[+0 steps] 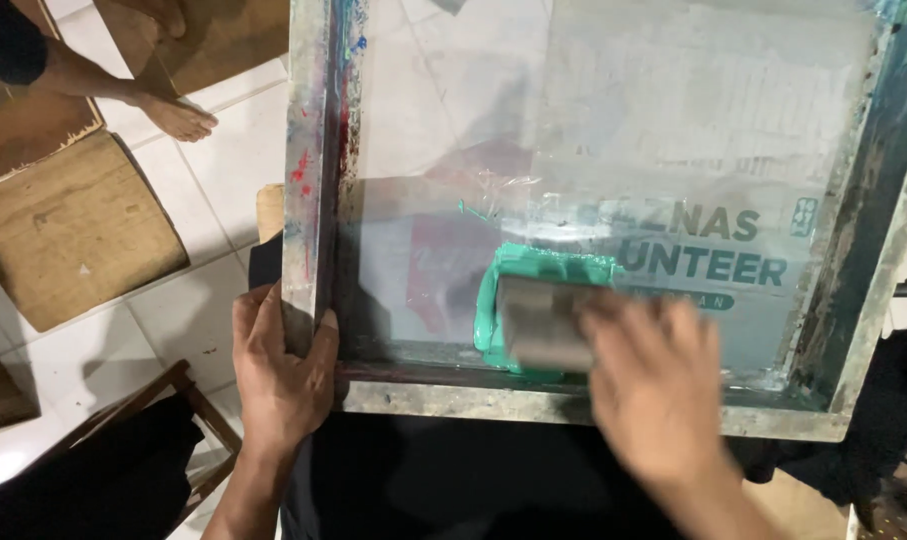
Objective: Screen printing a logo onto black t-shirts using a manual screen and squeegee
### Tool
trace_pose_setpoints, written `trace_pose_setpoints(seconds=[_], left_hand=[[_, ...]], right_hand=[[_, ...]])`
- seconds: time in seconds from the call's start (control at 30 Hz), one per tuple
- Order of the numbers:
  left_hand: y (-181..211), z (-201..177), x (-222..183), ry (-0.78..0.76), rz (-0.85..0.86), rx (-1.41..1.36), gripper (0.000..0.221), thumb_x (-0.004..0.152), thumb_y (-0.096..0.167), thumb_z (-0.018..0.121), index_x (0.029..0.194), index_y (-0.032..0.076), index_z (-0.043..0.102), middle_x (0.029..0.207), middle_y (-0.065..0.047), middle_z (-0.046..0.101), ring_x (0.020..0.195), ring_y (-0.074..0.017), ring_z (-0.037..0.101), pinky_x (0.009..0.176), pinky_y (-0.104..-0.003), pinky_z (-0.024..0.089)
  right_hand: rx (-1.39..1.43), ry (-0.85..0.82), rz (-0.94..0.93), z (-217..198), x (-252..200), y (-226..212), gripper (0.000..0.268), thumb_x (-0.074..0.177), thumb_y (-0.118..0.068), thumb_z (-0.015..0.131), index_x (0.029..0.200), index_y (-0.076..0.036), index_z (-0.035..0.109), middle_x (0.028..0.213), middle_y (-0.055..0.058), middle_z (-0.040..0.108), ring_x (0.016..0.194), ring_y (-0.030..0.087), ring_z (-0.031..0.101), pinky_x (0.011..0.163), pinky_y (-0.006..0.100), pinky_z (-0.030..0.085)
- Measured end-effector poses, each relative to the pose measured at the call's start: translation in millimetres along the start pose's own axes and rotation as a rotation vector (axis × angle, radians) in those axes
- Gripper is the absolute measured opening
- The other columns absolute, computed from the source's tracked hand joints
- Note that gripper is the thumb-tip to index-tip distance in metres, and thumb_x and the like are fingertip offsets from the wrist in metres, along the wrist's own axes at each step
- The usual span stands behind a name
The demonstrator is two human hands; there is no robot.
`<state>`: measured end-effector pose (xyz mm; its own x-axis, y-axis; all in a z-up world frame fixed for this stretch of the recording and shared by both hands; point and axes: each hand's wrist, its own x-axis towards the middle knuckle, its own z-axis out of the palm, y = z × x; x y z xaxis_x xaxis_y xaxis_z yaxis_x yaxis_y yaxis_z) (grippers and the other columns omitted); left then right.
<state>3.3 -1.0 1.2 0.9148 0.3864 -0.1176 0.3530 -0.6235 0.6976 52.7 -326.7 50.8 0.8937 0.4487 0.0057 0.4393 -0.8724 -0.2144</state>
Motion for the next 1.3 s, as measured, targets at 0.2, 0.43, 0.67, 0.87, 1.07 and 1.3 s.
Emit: trace_pose_setpoints(seconds=[0.2,0.43,0.67,0.87,1.07,1.3], left_hand=[[4.1,-3.0,-1.9,-0.034,-0.085,-0.005,0.046,0.090,0.021,0.067,0.129,-0.002,0.064,0.112,-0.014,0.052,0.096,-0.0288,0.057,0.080,-0.041,0.049],[5.0,-0.7,1.0,0.006,-0.037,-0.001,0.041,0.089,0.019,0.067,0.126,0.000,0.065,0.112,-0.015,0.053,0.095,-0.0288,0.057,0.085,-0.039,0.047],[2.1,0.3,-0.3,0.009,-0.003,-0.015,0.034,0.091,0.019,0.066,0.119,-0.001,0.065,0.109,-0.015,0.052,0.094,-0.0288,0.056,0.083,-0.039,0.046],[1.9,-0.6,-0.4,0.001,0.021,0.006,0.038,0.092,0.020,0.066,0.125,0.000,0.065,0.108,-0.014,0.051,0.085,-0.0257,0.054,0.076,-0.038,0.046],[-0.3,-0.1,-0.3,0.012,0.009,0.030,0.039,0.090,0.023,0.066,0.123,0.001,0.065,0.111,-0.016,0.054,0.097,-0.0310,0.058,0.088,-0.041,0.046],[-19.4,14.6,-7.3,0.069,0.133,-0.030,0.033,0.094,0.024,0.065,0.118,0.000,0.064,0.103,-0.012,0.045,0.087,-0.0268,0.053,0.081,-0.042,0.046]], right_hand=[[-0.015,-0.105,0.016,-12.6,-4.9,2.5,0.039,0.080,-0.013,0.067,0.118,-0.022,0.068,0.119,-0.004,0.073,0.101,0.024,0.050,0.075,0.041,0.039],[-0.122,-0.018,-0.046,6.9,2.2,11.6,0.031,0.085,-0.013,0.070,0.115,-0.018,0.068,0.116,-0.003,0.069,0.102,0.023,0.046,0.079,0.039,0.039],[-0.053,0.090,0.030,-2.9,-48.1,-40.4,0.026,0.097,-0.010,0.054,0.116,-0.017,0.070,0.123,-0.003,0.069,0.099,0.026,0.053,0.077,0.041,0.032],[0.141,0.072,0.118,-32.0,-55.3,63.2,0.071,0.073,-0.057,0.076,0.130,-0.016,0.068,0.135,0.011,0.067,0.131,0.037,0.060,0.112,0.055,0.043],[0.383,0.158,1.000,14.0,-84.8,176.9,0.055,0.102,-0.030,0.078,0.140,0.006,0.064,0.115,0.024,0.072,0.102,0.028,0.066,0.073,0.047,0.053],[0.479,0.415,0.766,59.5,-111.3,188.2,0.032,0.118,-0.023,0.064,0.131,0.006,0.067,0.104,0.013,0.064,0.092,0.020,0.056,0.071,0.042,0.046]])
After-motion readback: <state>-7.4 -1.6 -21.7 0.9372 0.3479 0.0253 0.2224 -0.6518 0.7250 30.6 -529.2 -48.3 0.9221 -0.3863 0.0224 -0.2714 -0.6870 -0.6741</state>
